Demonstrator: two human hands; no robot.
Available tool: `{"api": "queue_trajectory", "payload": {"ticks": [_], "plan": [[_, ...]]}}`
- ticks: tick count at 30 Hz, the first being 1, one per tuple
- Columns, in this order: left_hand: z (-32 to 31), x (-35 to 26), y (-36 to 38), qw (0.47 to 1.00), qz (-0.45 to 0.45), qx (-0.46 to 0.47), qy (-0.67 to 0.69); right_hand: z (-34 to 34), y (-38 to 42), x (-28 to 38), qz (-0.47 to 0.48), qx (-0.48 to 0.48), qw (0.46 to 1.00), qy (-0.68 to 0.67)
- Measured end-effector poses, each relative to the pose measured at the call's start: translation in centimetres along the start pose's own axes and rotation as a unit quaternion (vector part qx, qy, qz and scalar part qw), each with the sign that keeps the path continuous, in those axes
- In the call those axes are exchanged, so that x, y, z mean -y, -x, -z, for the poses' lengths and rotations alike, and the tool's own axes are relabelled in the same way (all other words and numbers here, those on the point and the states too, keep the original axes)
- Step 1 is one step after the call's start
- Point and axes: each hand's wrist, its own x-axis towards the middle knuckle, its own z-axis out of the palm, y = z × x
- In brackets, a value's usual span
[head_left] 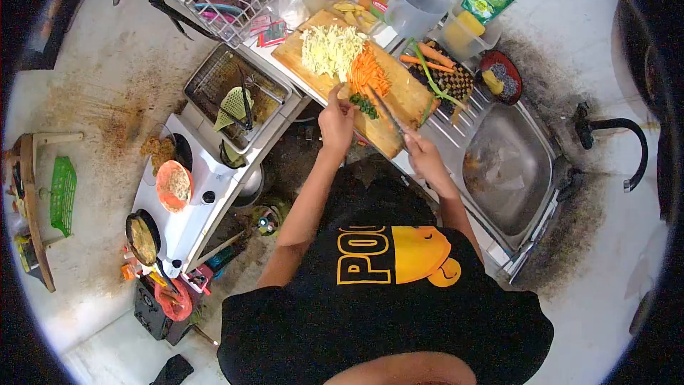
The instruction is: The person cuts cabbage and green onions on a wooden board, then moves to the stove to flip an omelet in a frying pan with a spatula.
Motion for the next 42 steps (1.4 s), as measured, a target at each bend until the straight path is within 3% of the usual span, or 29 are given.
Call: {"api": "queue_trajectory", "payload": {"ticks": [2,3,6,10,12,15,18,20,22,24,25,28,30,31,34,35,37,40,42], "plan": [[-0.8,0.2,0.0,0.995,-0.07,-0.026,0.072,1.3,0.7,2.0,-0.105,-0.021,0.994,-0.007],[-1.0,0.3,0.1,0.994,-0.059,-0.006,0.09,0.8,0.3,1.6,0.008,-0.073,0.997,-0.026],[-1.0,0.4,1.2,0.993,-0.103,-0.007,0.065,2.3,1.4,1.5,-0.058,-0.038,0.997,-0.028],[-1.1,-0.6,0.4,0.993,-0.115,0.009,0.03,1.8,1.7,-0.6,-0.048,-0.041,0.998,-0.006],[-1.9,-0.5,-1.1,0.988,-0.119,0.039,0.086,1.7,2.1,-0.4,-0.066,-0.026,0.995,-0.073],[-2.2,-0.6,-2.9,0.984,-0.158,0.007,0.081,1.7,2.1,-1.7,-0.026,-0.045,0.997,-0.062],[-0.9,-1.1,-4.5,0.968,-0.224,0.024,0.11,2.9,2.9,-2.0,-0.057,-0.091,0.994,-0.036],[0.4,-1.5,-5.4,0.965,-0.225,0.051,0.126,3.8,3.1,-3.8,-0.057,-0.105,0.992,-0.041],[1.3,-2.0,-6.7,0.959,-0.165,0.108,0.203,4.3,3.7,-3.7,-0.056,-0.117,0.99,-0.046],[2.1,-2.9,-8.4,0.963,-0.159,0.119,0.18,5.2,4.8,-2.2,-0.118,-0.122,0.982,-0.087],[1.9,-3.9,-9.3,0.966,-0.149,0.133,0.164,4.8,4.6,-3.5,0.035,-0.222,0.974,-0.029],[0.0,-5.9,-9.8,0.97,-0.143,0.146,0.131,5.0,5.0,-4.9,0.044,-0.282,0.958,-0.002],[-2.2,-7.3,-9.0,0.952,-0.236,0.178,0.079,5.1,5.3,-6.3,0.04,-0.298,0.954,0.009],[-3.5,-8.0,-8.7,0.95,-0.24,0.181,0.08,5.2,5.5,-6.8,0.038,-0.307,0.951,0.022],[-7.9,-9.7,-7.9,0.862,-0.47,0.118,-0.146,5.5,6.8,-7.9,0.051,-0.32,0.946,0.02],[-9.2,-10.3,-7.8,0.855,-0.467,0.17,-0.15,5.7,7.2,-8.1,0.051,-0.324,0.944,0.021],[-11.5,-10.9,-7.3,0.831,-0.493,0.173,-0.189,6.4,8.1,-8.5,-0.034,-0.297,0.954,0.02],[-13.5,-11.5,-7.5,0.79,-0.531,0.179,-0.249,6.6,8.6,-11.3,0.002,-0.32,0.947,0.012],[-14.4,-12.1,-7.9,0.762,-0.464,0.278,-0.355,6.9,9.3,-12.5,-0.007,-0.313,0.95,-0.015]]}}
